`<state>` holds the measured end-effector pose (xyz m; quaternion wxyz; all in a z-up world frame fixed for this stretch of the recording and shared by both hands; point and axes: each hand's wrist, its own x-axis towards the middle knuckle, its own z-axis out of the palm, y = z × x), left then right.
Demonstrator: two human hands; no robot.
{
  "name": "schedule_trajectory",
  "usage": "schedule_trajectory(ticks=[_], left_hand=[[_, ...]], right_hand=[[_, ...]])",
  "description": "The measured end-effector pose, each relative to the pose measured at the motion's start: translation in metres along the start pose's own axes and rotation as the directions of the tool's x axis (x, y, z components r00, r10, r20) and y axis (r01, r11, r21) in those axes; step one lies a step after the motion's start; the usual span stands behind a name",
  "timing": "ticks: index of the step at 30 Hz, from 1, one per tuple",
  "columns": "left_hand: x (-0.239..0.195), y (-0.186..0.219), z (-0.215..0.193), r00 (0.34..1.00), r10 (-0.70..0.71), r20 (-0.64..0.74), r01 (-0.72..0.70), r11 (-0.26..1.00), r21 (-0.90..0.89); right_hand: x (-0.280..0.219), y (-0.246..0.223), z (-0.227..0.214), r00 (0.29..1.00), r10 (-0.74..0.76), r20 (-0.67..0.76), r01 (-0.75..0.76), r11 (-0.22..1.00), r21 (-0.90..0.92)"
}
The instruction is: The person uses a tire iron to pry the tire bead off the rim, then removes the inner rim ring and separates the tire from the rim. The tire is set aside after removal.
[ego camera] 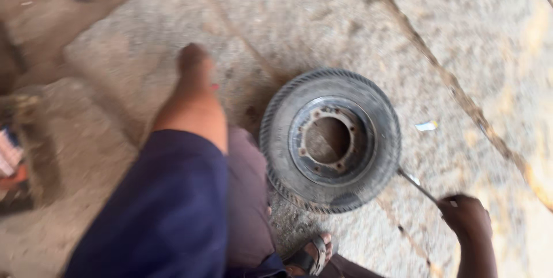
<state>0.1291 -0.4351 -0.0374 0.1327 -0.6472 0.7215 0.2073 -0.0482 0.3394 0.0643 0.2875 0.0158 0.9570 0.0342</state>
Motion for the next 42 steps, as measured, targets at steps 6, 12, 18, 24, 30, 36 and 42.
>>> schedule_trajectory(ticks=[6, 12, 18, 24, 30, 36, 42], left_hand=[[0.001, -0.021, -0.007, 0.995, -0.019, 0.096, 0.001, 0.983, 0.184], [-0.008, -0.018, -0.015, 0.996, 0.029, 0.083, -0.047, 0.971, 0.234], [-0.03, 0.023, -0.019, 0.977, 0.213, -0.029, -0.2, 0.948, 0.247], [-0.112, 0.09, -0.062, 0.765, 0.605, -0.221, -0.577, 0.796, 0.184], [-0.283, 0.124, -0.102, 0.392, 0.748, -0.535, -0.91, 0.402, -0.104], [-0.35, 0.12, -0.051, 0.472, 0.881, -0.009, -0.877, 0.469, -0.109], [-0.319, 0.138, -0.04, 0.548, 0.837, 0.003, -0.836, 0.547, -0.028]], right_hand=[[-0.03, -0.037, -0.022, 0.992, 0.126, 0.002, -0.126, 0.992, -0.013], [-0.04, -0.065, -0.03, 0.989, 0.145, 0.003, -0.145, 0.989, -0.032], [-0.035, -0.059, -0.022, 0.994, 0.1, -0.035, -0.101, 0.995, -0.025], [-0.029, -0.014, 0.01, 0.988, -0.063, -0.144, 0.065, 0.998, 0.014], [-0.057, 0.002, 0.049, 0.985, 0.013, -0.175, 0.018, 0.985, 0.174], [-0.098, -0.018, 0.047, 0.98, 0.051, -0.193, 0.019, 0.939, 0.343], [-0.149, -0.073, -0.01, 0.991, 0.117, -0.069, -0.001, 0.515, 0.857]])
